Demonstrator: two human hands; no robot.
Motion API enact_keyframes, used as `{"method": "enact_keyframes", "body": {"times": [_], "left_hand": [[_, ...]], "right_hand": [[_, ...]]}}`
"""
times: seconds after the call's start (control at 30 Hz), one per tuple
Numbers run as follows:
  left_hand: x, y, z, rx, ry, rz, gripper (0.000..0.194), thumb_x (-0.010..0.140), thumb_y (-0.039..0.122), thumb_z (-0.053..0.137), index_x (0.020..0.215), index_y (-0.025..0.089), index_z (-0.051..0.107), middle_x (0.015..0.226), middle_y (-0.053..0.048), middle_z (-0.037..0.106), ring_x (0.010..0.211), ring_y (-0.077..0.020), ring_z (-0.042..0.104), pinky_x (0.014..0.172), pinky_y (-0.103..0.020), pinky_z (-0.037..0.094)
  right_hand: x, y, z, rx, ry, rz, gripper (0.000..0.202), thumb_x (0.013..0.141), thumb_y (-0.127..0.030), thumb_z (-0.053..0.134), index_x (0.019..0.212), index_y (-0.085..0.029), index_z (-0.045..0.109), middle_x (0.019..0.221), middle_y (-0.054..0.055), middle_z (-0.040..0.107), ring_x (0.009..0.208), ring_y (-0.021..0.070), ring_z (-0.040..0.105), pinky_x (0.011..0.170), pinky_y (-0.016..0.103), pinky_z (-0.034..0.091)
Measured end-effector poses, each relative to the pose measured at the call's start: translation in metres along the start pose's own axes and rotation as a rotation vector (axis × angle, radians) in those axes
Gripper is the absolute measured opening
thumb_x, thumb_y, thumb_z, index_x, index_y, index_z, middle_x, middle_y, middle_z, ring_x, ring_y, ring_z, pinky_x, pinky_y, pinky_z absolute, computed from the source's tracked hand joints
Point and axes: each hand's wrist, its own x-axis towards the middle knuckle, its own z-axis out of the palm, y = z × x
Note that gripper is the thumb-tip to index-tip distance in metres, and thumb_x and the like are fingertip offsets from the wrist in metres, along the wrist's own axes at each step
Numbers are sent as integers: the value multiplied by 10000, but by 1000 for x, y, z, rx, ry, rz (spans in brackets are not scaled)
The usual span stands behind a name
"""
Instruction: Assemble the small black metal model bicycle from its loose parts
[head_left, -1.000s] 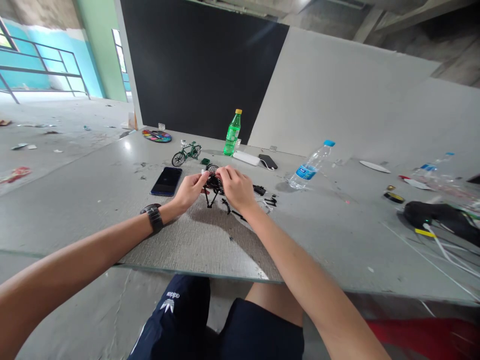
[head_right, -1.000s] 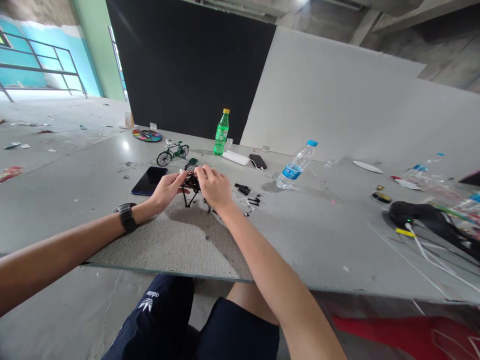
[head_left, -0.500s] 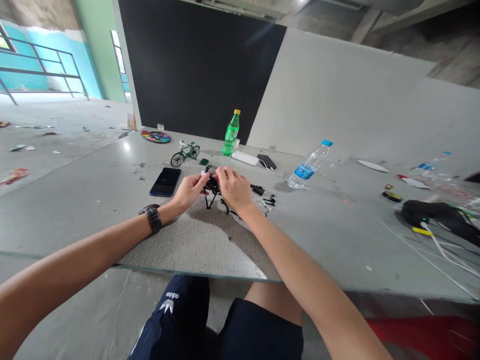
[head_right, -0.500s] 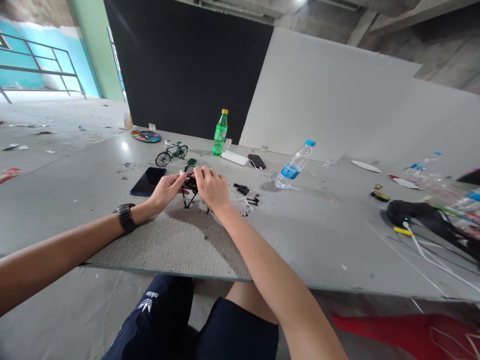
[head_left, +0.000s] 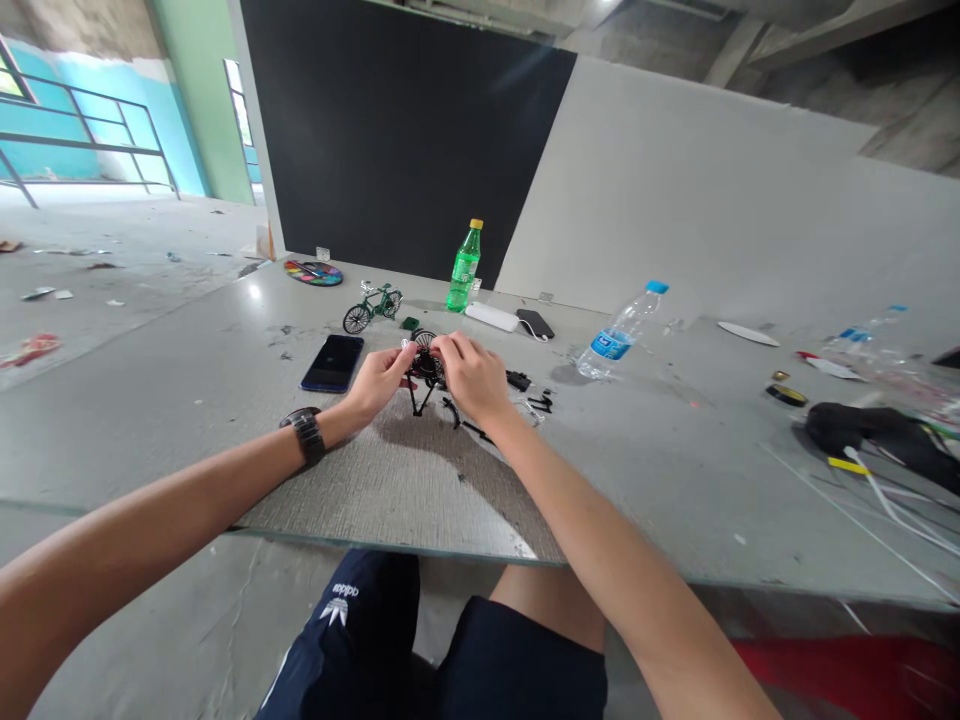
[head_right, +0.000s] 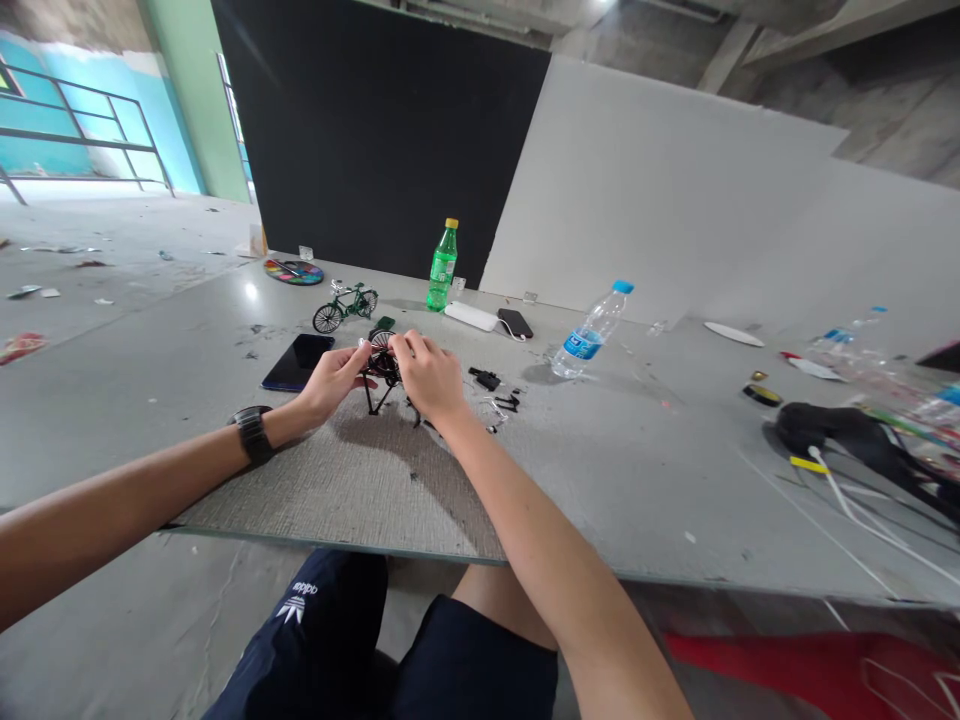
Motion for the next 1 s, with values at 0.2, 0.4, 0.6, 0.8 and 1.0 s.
{"method": "enact_keyframes", "body": {"times": [0.2, 0.4, 0.6, 0.8, 1.0], "left_hand": [[0, 1, 0, 39, -18, 7, 476, 852, 622, 647, 769, 153, 675, 789, -55, 661, 723, -153, 605, 627, -282, 563], [-1, 1, 1, 2, 0, -12, 517, 840, 650, 650, 860, 137, 710, 832, -73, 682, 748, -161, 618, 623, -283, 564], [-1, 1, 1, -17, 6, -14, 562, 820, 694, 644, 828, 134, 691, 814, -63, 661, 735, -150, 602, 613, -272, 559], [0, -1, 0, 19, 1, -10, 543, 817, 684, 649, 798, 142, 678, 800, -52, 645, 709, -138, 586, 621, -276, 562], [0, 0, 0, 47, -16, -2, 513, 843, 652, 632, 816, 143, 697, 802, -57, 655, 716, -146, 596, 634, -284, 561]], "right_hand": [[0, -1, 1, -37, -6, 18, 377, 1095, -324, 303, 1112, -193, 656, 1026, 102, 692, 882, 195, 619, 586, 288, 345], [0, 3, 2, 6, 14, 5, 346, 1100, -320, 318, 1165, -222, 643, 1079, 75, 697, 925, 171, 641, 546, 283, 307], [0, 6, 2, 62, 31, -48, 305, 1087, -210, 340, 1141, -200, 640, 1119, 62, 705, 974, 153, 652, 526, 279, 306], [-1, 4, 1, -13, 26, -53, 322, 1093, -247, 312, 1112, -194, 630, 1062, 84, 712, 912, 186, 645, 529, 302, 291], [0, -1, 1, -40, -17, -6, 331, 1097, -260, 276, 1096, -180, 598, 1036, 105, 710, 891, 208, 639, 524, 312, 279]]}}
